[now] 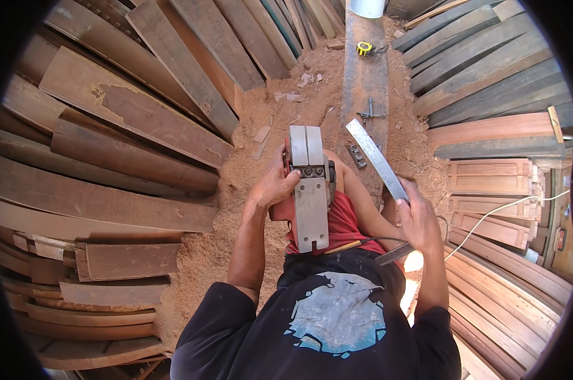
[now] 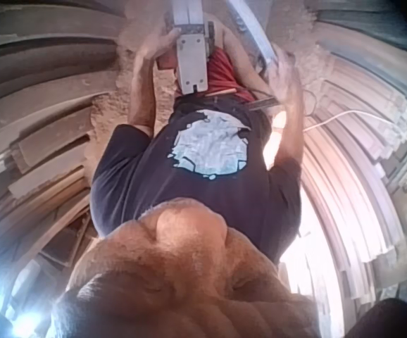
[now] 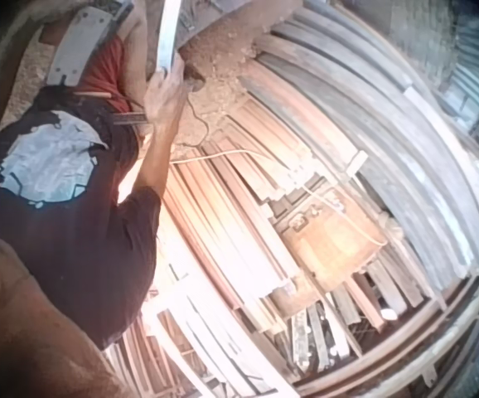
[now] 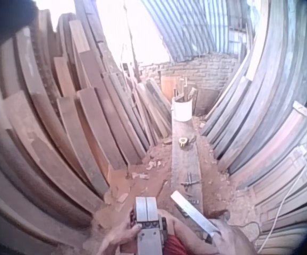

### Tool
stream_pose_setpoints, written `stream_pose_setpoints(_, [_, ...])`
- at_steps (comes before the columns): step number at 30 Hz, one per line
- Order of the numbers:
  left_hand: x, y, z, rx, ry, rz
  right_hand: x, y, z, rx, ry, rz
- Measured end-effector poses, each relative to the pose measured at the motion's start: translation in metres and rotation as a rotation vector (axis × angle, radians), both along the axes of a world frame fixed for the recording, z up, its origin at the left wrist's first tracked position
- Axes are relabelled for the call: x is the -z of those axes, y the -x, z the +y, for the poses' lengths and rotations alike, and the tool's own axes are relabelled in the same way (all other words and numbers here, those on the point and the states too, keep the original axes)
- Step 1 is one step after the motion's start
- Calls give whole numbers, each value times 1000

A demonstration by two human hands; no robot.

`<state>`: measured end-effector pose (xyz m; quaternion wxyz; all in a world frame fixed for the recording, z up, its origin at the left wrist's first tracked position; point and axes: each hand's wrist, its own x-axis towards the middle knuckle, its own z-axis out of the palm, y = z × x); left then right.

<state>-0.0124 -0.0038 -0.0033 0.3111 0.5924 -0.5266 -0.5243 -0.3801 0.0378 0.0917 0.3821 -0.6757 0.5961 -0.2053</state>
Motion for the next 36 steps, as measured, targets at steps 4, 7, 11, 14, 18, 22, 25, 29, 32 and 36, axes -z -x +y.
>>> stream_pose_setpoints(4, [-3, -4, 2, 24, 3, -56, 12, -24, 7, -125, -15, -197])
stream_pose_setpoints(7, [-17, -1, -1, 63, 55, -85, 12, -68, 21, -358, -33, -305])
stream_pose_setpoints(11, [-4, 3, 0, -10, 76, 28, 24, -108, 27, -564, 170, -214])
stream_pose_setpoints(14, [3, 1, 0, -28, 66, 67, 26, -119, 28, -549, 289, -377])
stream_pose_setpoints(18, [-11, 10, 0, -62, 36, 104, 21, -126, 29, -653, 301, -352])
stream_pose_setpoints(22, [9, 2, 1, -55, 90, 57, 31, -136, 36, -727, 394, -328])
stream_pose_setpoints(25, [15, -1, -1, -8, 135, 5, 40, -140, 39, -722, 404, -297])
stream_pose_setpoints(29, [14, -2, 0, 24, 180, -70, 46, -144, 40, -742, 421, -244])
stream_pose_setpoints(32, [-3, 9, 1, -2, 89, 29, 47, -144, 43, -774, 401, -180])
stream_pose_setpoints(36, [-28, 13, 0, 40, -23, -29, 49, -142, 49, -693, 436, -265])
